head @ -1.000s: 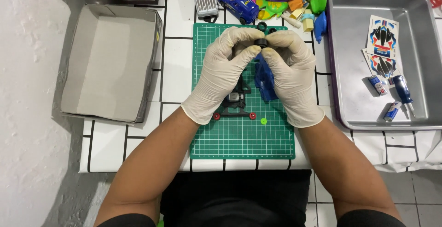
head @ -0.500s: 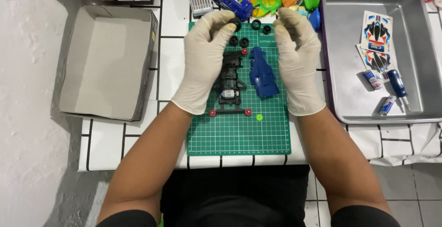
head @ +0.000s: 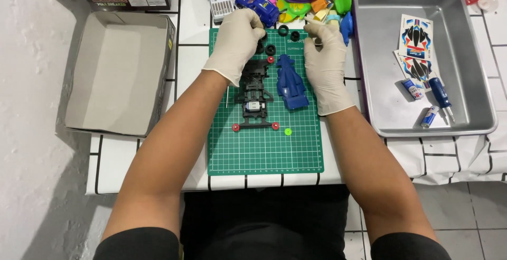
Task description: Assembling a mini 4WD toy car by installing gears, motor, and other internal components into the chassis.
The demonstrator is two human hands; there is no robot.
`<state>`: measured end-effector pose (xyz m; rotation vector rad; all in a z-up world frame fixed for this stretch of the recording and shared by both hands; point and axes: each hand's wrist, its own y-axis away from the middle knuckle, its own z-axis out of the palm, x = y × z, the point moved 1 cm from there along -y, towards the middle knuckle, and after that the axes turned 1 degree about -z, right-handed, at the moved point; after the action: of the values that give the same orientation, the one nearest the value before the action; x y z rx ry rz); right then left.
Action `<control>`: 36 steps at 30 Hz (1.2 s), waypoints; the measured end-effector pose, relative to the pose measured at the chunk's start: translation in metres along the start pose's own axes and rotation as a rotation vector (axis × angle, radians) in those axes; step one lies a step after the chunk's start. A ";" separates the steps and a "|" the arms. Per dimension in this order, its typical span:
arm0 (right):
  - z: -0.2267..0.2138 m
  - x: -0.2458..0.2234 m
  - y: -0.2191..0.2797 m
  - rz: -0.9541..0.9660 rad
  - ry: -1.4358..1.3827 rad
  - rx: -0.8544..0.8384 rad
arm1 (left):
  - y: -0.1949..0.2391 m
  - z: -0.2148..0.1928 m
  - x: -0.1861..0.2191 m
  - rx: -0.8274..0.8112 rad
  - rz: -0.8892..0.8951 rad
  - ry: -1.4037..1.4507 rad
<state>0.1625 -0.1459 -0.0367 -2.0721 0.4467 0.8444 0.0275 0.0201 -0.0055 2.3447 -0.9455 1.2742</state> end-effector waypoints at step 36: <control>-0.013 -0.072 0.006 -0.149 -0.256 0.005 | 0.051 -0.022 0.033 -0.061 0.113 0.598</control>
<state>0.1133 -0.1592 0.0167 -1.9325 0.1534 0.9997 -0.0083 -0.0189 0.0326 1.7106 -0.8961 1.8114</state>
